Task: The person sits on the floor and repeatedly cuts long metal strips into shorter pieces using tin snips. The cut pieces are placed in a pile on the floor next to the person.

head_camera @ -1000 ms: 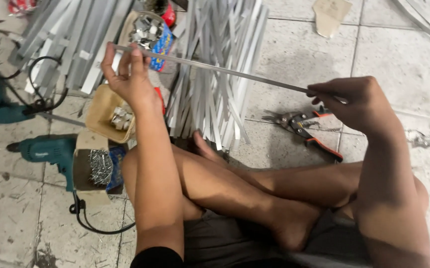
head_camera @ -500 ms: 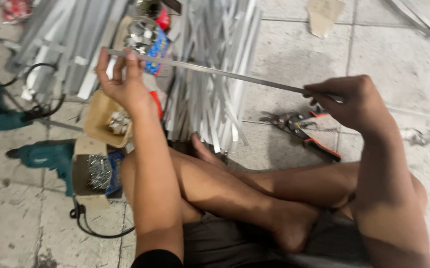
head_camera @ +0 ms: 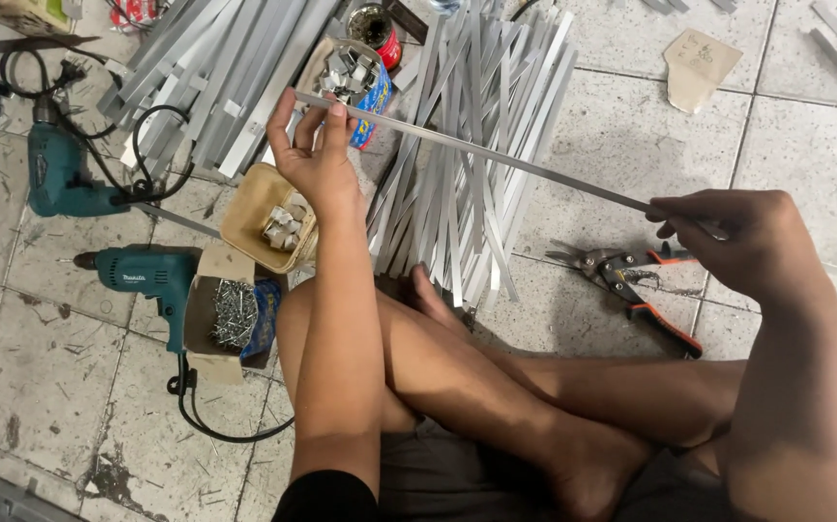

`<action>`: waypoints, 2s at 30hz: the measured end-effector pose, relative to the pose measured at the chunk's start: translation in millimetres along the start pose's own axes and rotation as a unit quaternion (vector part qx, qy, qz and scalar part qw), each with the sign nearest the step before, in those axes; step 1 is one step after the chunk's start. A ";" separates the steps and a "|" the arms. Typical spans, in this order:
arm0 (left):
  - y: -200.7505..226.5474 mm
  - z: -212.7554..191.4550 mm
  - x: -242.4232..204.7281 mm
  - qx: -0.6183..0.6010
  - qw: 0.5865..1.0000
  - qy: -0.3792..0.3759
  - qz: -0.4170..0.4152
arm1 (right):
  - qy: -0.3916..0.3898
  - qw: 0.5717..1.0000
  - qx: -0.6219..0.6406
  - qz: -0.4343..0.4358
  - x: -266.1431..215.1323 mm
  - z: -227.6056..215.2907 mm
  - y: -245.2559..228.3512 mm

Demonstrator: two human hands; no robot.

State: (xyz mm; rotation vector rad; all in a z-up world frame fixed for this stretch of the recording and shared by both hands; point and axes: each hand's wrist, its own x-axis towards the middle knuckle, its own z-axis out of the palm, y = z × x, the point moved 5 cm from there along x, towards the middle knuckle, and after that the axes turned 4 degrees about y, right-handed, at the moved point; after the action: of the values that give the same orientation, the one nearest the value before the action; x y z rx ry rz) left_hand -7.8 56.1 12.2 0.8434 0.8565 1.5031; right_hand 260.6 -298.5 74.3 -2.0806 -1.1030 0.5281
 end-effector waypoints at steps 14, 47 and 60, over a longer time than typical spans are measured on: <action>7.8 6.5 -4.1 -0.014 0.999 0.011 -0.028 | -0.006 1.000 0.003 0.015 0.6 0.2 2.0; 11.2 -0.5 -1.0 0.031 0.997 0.076 -0.006 | -0.023 1.000 -0.003 0.022 0.1 5.4 1.4; 6.1 1.4 3.4 0.026 0.995 0.095 -0.027 | -0.009 1.000 0.018 -0.020 5.5 13.3 22.1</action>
State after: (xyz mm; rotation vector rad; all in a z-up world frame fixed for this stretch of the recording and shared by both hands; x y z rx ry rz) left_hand -9.7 59.1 18.4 0.7167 1.0541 1.5371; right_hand 267.2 -297.0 48.8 -2.0216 -1.1358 0.5442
